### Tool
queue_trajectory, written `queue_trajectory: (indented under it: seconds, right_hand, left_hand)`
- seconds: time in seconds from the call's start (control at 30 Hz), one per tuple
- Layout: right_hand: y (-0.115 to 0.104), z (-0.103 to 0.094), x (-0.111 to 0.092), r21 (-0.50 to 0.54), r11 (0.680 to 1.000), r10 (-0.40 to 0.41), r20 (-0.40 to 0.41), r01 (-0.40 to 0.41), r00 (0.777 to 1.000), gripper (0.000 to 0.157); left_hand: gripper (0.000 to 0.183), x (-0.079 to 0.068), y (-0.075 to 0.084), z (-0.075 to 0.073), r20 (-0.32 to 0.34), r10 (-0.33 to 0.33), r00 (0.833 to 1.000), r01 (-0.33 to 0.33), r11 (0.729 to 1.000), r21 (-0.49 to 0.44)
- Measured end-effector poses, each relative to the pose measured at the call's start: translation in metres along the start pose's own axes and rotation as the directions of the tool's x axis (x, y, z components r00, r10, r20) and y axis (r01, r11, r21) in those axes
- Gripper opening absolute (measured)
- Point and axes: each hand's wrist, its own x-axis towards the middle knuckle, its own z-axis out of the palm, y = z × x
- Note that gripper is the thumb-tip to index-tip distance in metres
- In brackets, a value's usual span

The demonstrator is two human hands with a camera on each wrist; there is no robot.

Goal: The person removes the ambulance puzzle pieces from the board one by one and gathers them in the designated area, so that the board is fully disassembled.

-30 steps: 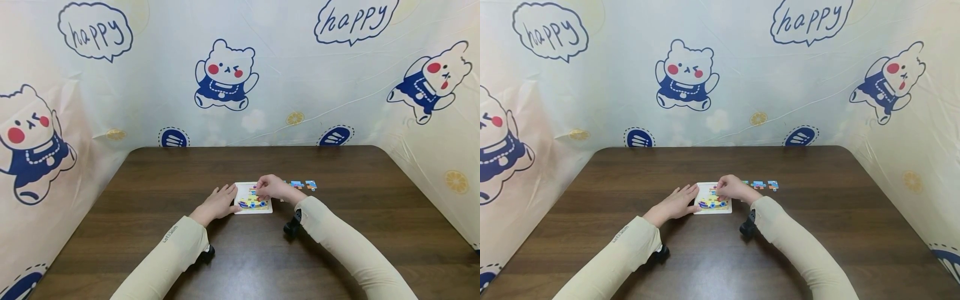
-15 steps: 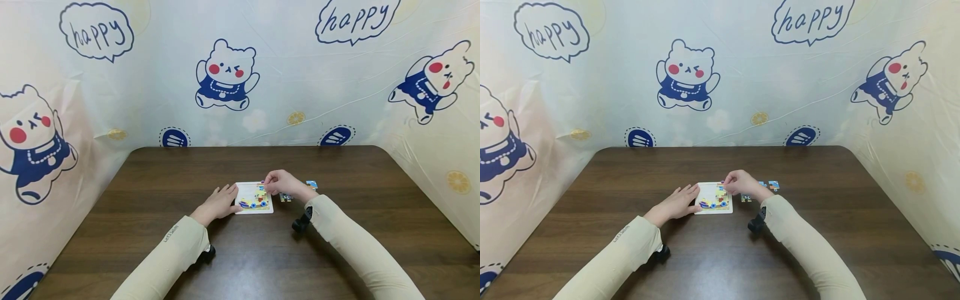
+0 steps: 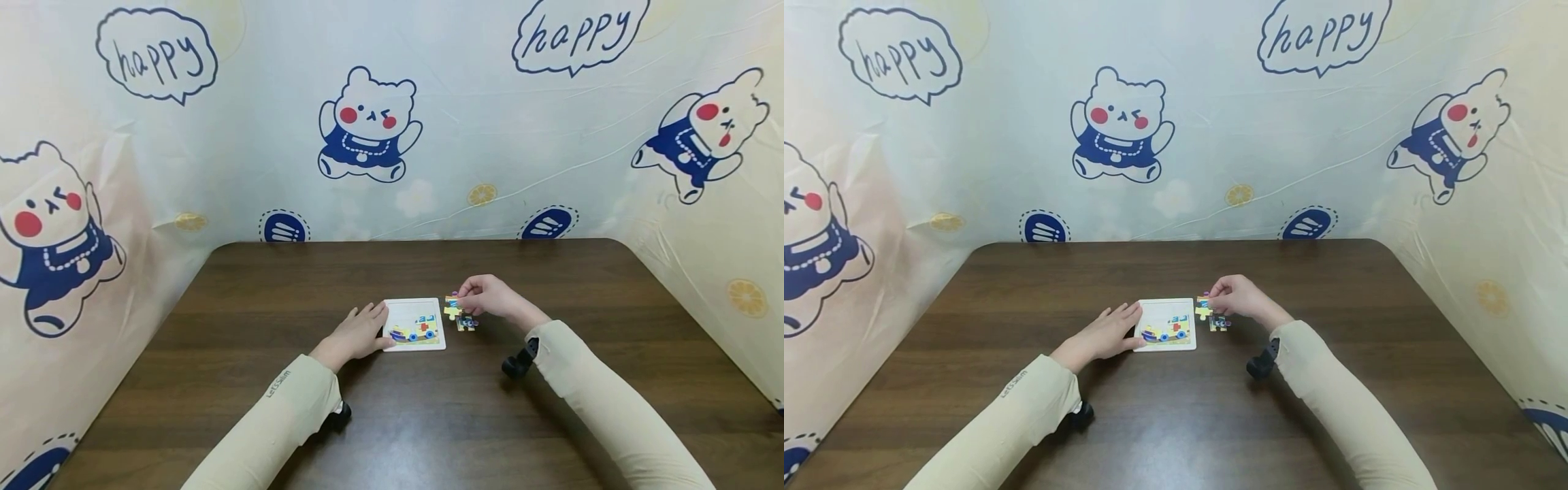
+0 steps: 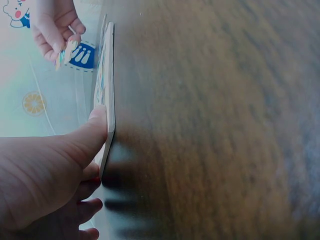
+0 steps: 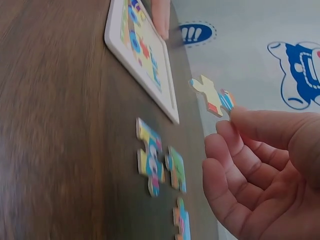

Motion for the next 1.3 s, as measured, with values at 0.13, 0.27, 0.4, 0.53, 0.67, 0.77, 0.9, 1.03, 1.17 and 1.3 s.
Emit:
queue_trajectory:
  seconds: [0.13,0.27,0.4,0.53,0.67,0.77,0.9,1.03,1.17,1.3]
  right_hand:
    - [0.006,-0.008,-0.003,-0.006,1.000,0.009,-0.010,-0.009,1.000,0.015]
    - [0.011,-0.014,-0.008,-0.008,1.000,0.023,-0.008,-0.023,1.000,0.014]
    - [0.018,-0.021,-0.012,-0.010,1.000,0.018,0.006,-0.018,1.000,0.015]
    - [0.028,-0.029,-0.015,-0.020,1.000,0.006,0.026,-0.006,1.000,0.015]
    - [0.036,-0.034,-0.016,-0.043,0.999,0.015,0.041,-0.014,0.999,0.013]
    - [0.040,-0.036,-0.016,-0.066,0.998,0.026,0.054,-0.022,0.998,0.013]
    - [0.047,-0.037,-0.014,-0.103,0.994,0.037,0.060,-0.030,0.997,0.011]
    - [0.053,-0.036,-0.012,-0.126,0.991,0.047,0.050,-0.041,0.998,0.010]
    - [0.054,-0.034,-0.012,-0.149,0.988,0.046,0.039,-0.039,0.998,0.009]
    - [0.052,-0.033,-0.013,-0.183,0.983,0.031,0.034,-0.025,0.999,0.009]
  left_hand:
    - [0.071,0.000,-0.001,0.001,-0.006,0.004,1.000,-0.004,1.000,-0.005]
    - [0.071,0.000,-0.001,0.001,-0.010,0.009,1.000,-0.009,1.000,-0.004]
    - [0.071,0.000,-0.001,0.002,-0.005,0.008,1.000,-0.008,1.000,-0.009]
    - [0.071,0.000,-0.001,0.002,-0.005,0.007,1.000,-0.007,1.000,-0.010]
    - [0.071,0.000,-0.001,0.002,-0.008,0.005,1.000,-0.006,1.000,-0.012]
    - [0.071,0.000,-0.002,0.002,-0.009,0.006,1.000,-0.007,1.000,-0.014]
    - [0.071,-0.001,-0.001,0.001,-0.006,0.006,1.000,-0.006,1.000,-0.016]
    - [0.071,0.000,-0.001,0.001,0.000,0.000,1.000,0.000,1.000,-0.021]
    - [0.071,0.001,-0.001,0.002,0.003,-0.001,1.000,0.001,1.000,-0.018]
    - [0.071,0.001,-0.001,0.001,0.000,0.000,1.000,0.000,1.000,-0.017]
